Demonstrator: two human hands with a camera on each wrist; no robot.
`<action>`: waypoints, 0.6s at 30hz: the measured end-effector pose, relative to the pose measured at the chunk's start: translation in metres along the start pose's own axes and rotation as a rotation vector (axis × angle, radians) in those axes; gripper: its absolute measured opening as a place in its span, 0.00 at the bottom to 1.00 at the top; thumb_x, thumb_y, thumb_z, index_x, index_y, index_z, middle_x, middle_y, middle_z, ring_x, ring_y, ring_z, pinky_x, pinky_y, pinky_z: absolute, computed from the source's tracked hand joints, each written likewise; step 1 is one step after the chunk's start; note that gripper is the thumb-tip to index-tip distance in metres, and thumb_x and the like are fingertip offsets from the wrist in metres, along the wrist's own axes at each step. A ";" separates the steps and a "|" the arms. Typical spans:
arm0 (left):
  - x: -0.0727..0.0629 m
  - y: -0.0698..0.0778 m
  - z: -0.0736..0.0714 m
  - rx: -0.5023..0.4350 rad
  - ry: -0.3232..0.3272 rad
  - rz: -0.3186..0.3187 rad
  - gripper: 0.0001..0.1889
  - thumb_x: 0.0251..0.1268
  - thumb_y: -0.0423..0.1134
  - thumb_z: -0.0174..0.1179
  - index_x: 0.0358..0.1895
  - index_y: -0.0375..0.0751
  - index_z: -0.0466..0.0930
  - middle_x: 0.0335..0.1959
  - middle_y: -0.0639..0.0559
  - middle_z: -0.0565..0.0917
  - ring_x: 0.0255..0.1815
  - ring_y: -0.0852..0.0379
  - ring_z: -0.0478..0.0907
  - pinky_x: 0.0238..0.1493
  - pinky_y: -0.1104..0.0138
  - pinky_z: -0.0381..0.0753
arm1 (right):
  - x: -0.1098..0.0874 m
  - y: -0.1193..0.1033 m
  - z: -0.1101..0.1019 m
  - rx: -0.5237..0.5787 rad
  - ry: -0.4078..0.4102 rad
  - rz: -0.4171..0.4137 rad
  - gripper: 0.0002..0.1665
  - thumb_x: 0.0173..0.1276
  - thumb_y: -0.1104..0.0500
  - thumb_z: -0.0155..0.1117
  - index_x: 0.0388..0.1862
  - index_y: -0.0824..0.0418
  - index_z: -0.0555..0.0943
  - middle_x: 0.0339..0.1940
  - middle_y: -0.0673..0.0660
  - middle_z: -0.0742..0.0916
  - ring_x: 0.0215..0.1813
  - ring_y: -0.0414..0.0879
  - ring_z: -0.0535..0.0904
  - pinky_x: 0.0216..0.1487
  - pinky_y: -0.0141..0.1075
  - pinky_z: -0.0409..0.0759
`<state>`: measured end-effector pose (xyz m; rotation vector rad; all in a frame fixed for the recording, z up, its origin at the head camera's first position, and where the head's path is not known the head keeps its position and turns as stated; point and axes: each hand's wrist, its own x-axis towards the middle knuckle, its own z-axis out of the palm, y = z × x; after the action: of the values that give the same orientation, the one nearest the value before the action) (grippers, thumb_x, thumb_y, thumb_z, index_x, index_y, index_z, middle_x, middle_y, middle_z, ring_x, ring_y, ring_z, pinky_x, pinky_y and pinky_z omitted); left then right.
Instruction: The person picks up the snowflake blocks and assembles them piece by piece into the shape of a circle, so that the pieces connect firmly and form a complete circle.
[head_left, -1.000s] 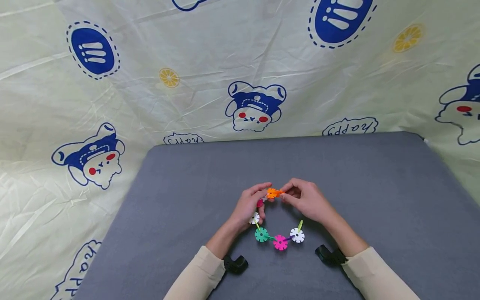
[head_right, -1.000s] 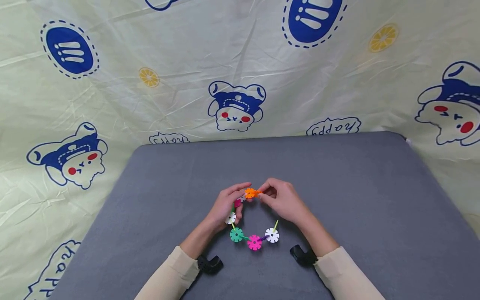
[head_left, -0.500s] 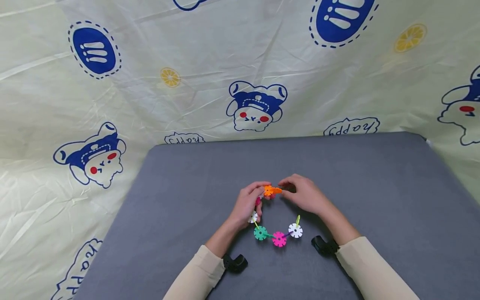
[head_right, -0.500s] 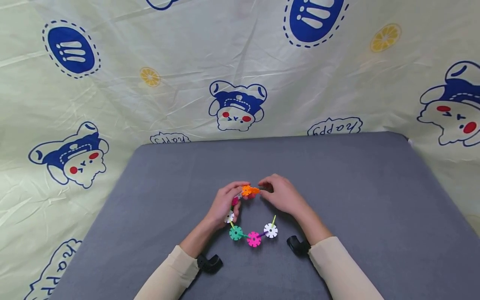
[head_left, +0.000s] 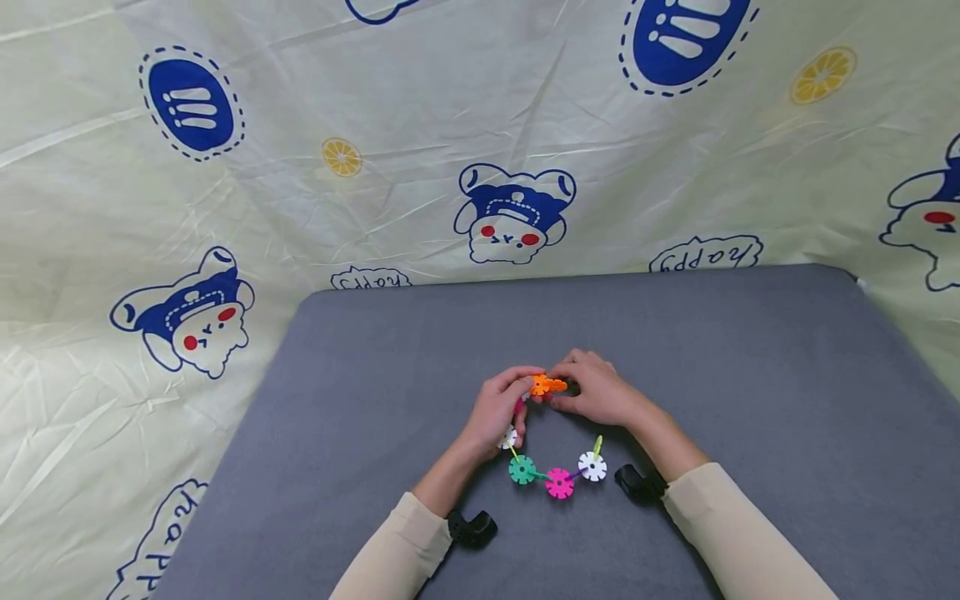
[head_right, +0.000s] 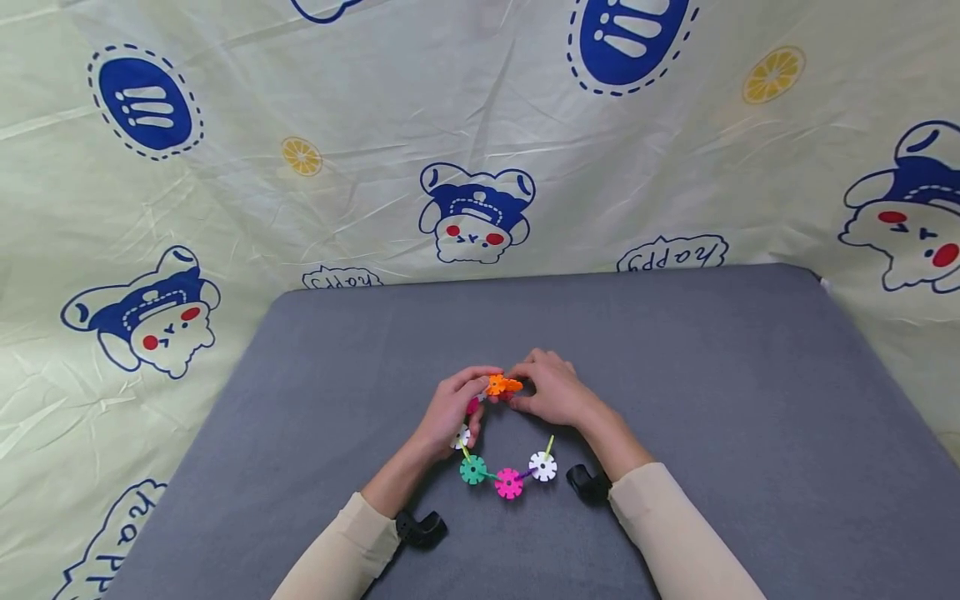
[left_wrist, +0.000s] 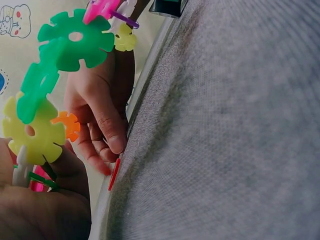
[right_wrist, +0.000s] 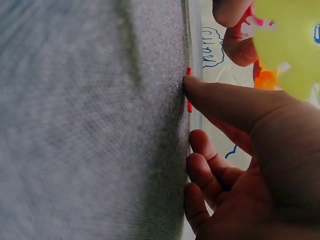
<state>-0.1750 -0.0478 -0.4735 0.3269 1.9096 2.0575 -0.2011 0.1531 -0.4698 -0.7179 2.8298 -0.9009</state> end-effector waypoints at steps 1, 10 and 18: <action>0.000 0.000 0.000 -0.001 0.002 -0.002 0.18 0.74 0.44 0.50 0.58 0.40 0.77 0.40 0.23 0.75 0.05 0.61 0.64 0.04 0.68 0.69 | 0.000 0.000 0.000 -0.005 -0.006 0.003 0.25 0.59 0.54 0.72 0.56 0.56 0.81 0.44 0.53 0.77 0.49 0.53 0.70 0.50 0.52 0.64; 0.001 -0.002 0.000 -0.015 0.019 -0.018 0.17 0.72 0.45 0.52 0.57 0.42 0.79 0.28 0.30 0.74 0.04 0.60 0.64 0.03 0.67 0.69 | -0.003 0.000 0.000 0.001 -0.017 -0.017 0.21 0.60 0.55 0.71 0.51 0.60 0.81 0.43 0.52 0.78 0.47 0.51 0.71 0.51 0.51 0.67; 0.002 -0.004 0.000 -0.004 0.012 -0.022 0.20 0.73 0.45 0.51 0.60 0.38 0.76 0.41 0.24 0.76 0.06 0.60 0.64 0.04 0.69 0.69 | -0.013 0.007 -0.004 0.269 -0.018 0.029 0.10 0.63 0.65 0.65 0.43 0.57 0.79 0.30 0.50 0.80 0.32 0.46 0.74 0.32 0.38 0.75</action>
<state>-0.1760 -0.0467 -0.4775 0.2918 1.9070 2.0533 -0.1930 0.1664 -0.4712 -0.6430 2.6221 -1.2311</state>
